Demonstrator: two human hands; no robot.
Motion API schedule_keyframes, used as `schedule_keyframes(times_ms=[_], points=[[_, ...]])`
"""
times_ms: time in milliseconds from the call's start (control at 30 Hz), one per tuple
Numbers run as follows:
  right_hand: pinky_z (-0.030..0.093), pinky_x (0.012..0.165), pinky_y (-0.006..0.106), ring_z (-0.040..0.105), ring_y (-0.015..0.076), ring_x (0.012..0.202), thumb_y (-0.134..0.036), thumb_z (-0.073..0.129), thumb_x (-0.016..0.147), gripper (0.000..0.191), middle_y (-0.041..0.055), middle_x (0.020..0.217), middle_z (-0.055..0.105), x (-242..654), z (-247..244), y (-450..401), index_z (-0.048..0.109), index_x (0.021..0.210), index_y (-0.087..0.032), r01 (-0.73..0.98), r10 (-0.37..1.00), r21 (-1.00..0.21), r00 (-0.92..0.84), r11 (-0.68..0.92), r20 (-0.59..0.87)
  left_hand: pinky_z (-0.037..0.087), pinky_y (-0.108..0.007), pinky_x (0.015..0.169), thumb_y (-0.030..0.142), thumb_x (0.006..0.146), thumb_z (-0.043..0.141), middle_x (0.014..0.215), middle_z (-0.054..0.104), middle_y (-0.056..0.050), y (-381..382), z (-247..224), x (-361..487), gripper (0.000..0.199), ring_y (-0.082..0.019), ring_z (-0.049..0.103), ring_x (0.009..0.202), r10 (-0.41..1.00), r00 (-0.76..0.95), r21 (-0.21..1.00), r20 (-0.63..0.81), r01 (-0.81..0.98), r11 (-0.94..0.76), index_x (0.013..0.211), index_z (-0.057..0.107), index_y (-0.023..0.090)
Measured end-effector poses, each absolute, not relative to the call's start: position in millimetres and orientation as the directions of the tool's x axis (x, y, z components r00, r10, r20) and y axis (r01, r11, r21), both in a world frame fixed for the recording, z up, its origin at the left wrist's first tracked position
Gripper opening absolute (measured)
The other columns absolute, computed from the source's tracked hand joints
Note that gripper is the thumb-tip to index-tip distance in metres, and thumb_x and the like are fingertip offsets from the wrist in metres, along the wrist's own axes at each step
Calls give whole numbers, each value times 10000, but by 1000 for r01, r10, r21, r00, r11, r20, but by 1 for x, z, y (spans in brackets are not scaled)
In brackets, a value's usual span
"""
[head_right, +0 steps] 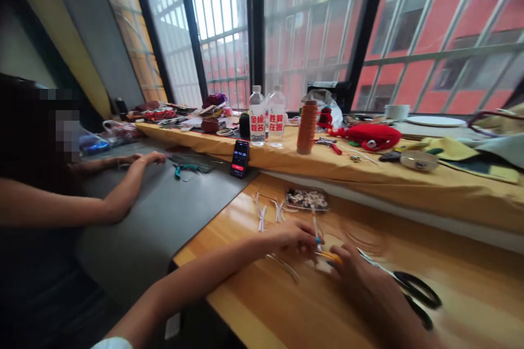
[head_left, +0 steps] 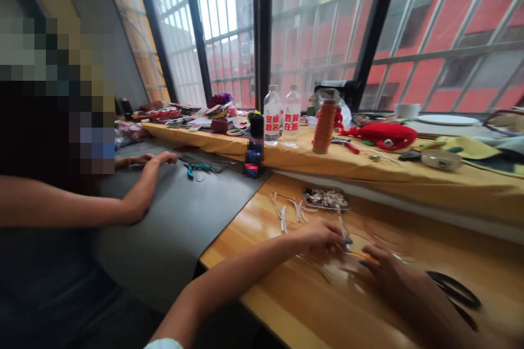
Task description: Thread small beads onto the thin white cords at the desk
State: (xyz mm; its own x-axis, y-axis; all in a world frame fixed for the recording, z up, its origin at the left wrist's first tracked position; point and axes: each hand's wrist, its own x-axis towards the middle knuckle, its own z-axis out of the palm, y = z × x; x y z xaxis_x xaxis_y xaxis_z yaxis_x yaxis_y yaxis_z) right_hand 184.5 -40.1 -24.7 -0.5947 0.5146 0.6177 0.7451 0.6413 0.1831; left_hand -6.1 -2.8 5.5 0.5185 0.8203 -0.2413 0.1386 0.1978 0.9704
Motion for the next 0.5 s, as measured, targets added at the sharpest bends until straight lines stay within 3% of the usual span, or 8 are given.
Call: schedule_keyframes(times_ms=[167,300,500], points=[[337,433,197,546,110,556,-286,308,843,232,32,747,562,180,-12,-48,515,898,-197,766,631,183,-619,616,468,247,-143,372,200,675,526,554,531,31,-7,9,-8,150,-15,362,399,826,500,965,-260,156,210,736,629,109],[327,449,200,534,111,549,-265,309,842,237,33,722,556,181,-9,-53,529,886,-186,778,646,197,-612,597,457,216,-139,339,212,672,526,414,422,55,-11,12,-8,167,-16,323,346,838,467,955,-284,211,207,739,644,116],[325,460,189,542,103,584,-237,273,854,275,40,722,560,179,-4,-56,541,867,-181,748,628,162,-637,644,447,218,-138,323,191,675,515,367,384,65,-10,12,-7,162,-14,300,304,836,451,945,-313,240,224,745,646,126]])
